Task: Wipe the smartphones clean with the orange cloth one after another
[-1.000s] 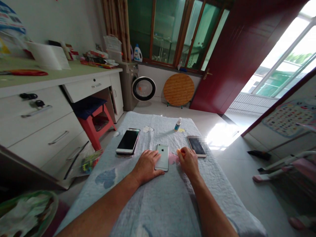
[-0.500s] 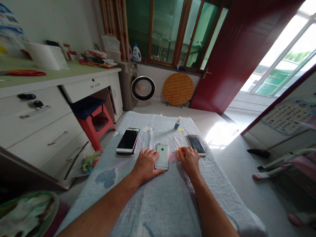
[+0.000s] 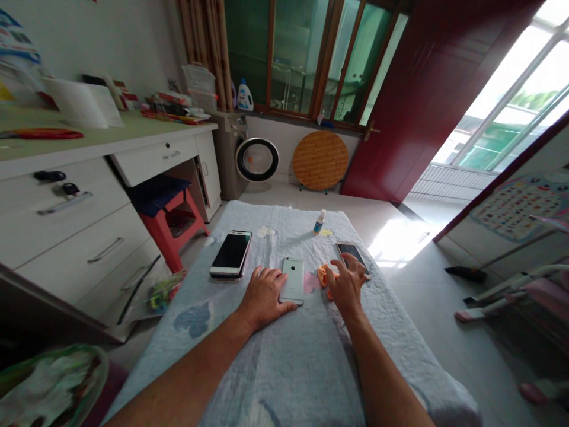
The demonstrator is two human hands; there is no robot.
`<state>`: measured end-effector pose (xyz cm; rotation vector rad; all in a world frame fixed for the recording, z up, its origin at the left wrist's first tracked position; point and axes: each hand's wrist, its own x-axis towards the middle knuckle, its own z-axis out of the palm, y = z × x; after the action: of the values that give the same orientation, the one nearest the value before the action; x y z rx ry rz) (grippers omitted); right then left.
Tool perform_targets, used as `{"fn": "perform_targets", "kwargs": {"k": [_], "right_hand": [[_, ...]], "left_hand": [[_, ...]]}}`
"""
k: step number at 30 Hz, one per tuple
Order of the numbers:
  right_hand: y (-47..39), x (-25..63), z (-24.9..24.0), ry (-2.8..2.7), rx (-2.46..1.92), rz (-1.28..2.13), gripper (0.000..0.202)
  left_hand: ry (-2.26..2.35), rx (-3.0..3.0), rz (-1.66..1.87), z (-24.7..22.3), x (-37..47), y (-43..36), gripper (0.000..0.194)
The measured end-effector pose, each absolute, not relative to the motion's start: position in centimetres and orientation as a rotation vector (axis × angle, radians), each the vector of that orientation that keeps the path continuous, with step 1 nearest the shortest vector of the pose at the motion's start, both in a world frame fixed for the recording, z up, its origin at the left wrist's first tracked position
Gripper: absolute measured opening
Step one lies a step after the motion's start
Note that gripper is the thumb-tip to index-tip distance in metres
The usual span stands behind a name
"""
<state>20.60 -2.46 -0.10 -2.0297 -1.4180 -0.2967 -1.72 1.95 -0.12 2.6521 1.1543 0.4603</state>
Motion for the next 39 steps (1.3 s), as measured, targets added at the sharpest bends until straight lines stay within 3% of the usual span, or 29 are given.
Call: {"fn": "perform_targets", "kwargs": {"k": [3, 10, 26, 39], "right_hand": [[-2.7, 19.4, 0.4, -1.486, -1.879, -0.329, 0.024], [-3.3, 15.3, -0.1, -1.905, -1.889, 0.035, 0.026], [-3.3, 15.1, -0.9, -1.58, -1.746, 0.38, 0.026], [-3.0, 15.6, -2.0, -1.568, -1.469, 0.384, 0.026]], "left_hand": [[1.178, 2.664, 0.486, -0.2, -1.6, 1.9, 0.061], [1.18, 2.685, 0.514, -0.7, -1.5, 1.8, 0.059], [1.158, 2.68, 0.507, -0.5, -1.2, 1.5, 0.062], [1.164, 2.748, 0.421, 1.0, -1.0, 0.7, 0.023]]}}
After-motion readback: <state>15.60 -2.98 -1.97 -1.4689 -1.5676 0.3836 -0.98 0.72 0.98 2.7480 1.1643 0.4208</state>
